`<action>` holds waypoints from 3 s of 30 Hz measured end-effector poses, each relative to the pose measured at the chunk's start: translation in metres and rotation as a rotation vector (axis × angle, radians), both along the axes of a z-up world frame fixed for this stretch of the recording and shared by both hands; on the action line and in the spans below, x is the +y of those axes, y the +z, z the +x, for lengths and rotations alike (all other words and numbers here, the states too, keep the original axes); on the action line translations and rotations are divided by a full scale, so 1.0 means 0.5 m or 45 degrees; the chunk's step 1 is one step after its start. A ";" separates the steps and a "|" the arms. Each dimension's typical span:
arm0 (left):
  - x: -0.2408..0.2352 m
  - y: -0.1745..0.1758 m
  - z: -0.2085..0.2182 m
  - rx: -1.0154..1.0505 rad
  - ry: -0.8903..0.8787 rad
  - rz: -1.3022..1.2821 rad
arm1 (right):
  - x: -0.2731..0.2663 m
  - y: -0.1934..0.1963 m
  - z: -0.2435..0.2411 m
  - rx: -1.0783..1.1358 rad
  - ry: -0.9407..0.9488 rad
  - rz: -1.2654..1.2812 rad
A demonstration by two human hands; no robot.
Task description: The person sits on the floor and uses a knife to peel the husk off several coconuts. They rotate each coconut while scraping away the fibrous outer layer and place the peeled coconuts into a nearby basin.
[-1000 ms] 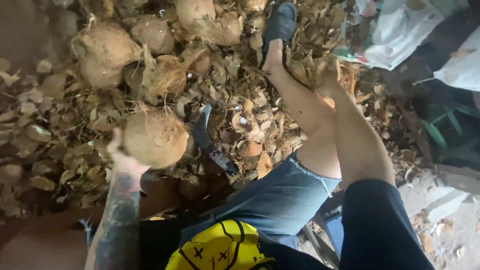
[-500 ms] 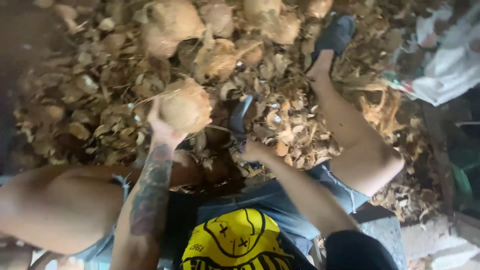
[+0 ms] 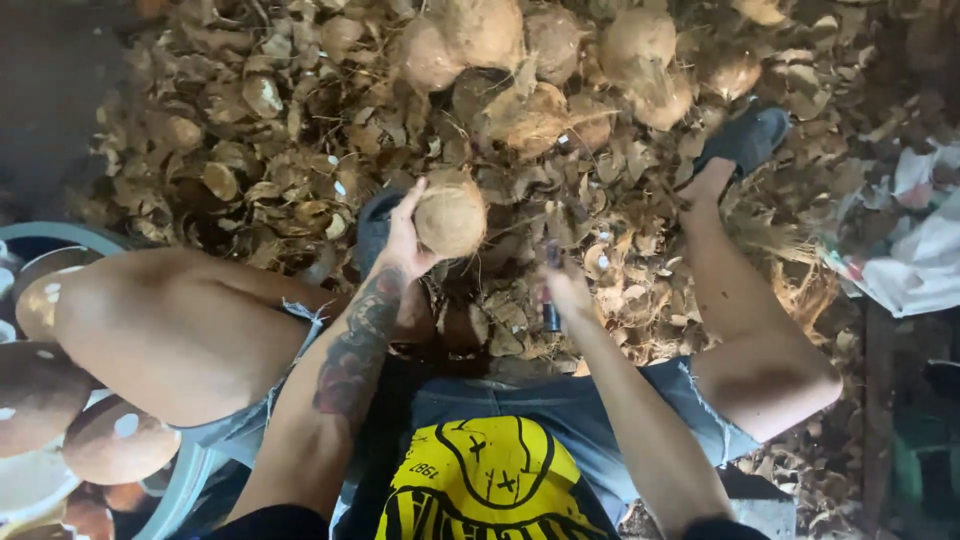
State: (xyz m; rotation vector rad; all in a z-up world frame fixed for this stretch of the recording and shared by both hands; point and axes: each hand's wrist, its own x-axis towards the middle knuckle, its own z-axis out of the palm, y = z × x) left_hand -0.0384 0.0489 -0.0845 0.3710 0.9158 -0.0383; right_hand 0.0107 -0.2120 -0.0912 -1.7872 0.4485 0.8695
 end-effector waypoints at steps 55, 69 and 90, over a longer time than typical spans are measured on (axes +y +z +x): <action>-0.011 -0.024 -0.023 -0.086 -0.067 0.083 | 0.014 0.242 -0.176 -0.064 0.615 0.208; -0.007 -0.024 -0.002 -0.130 0.102 -0.033 | -0.009 0.028 -0.167 0.149 0.251 -0.102; 0.013 0.058 0.006 -0.235 0.168 -0.041 | -0.012 0.134 -0.153 0.001 0.331 0.155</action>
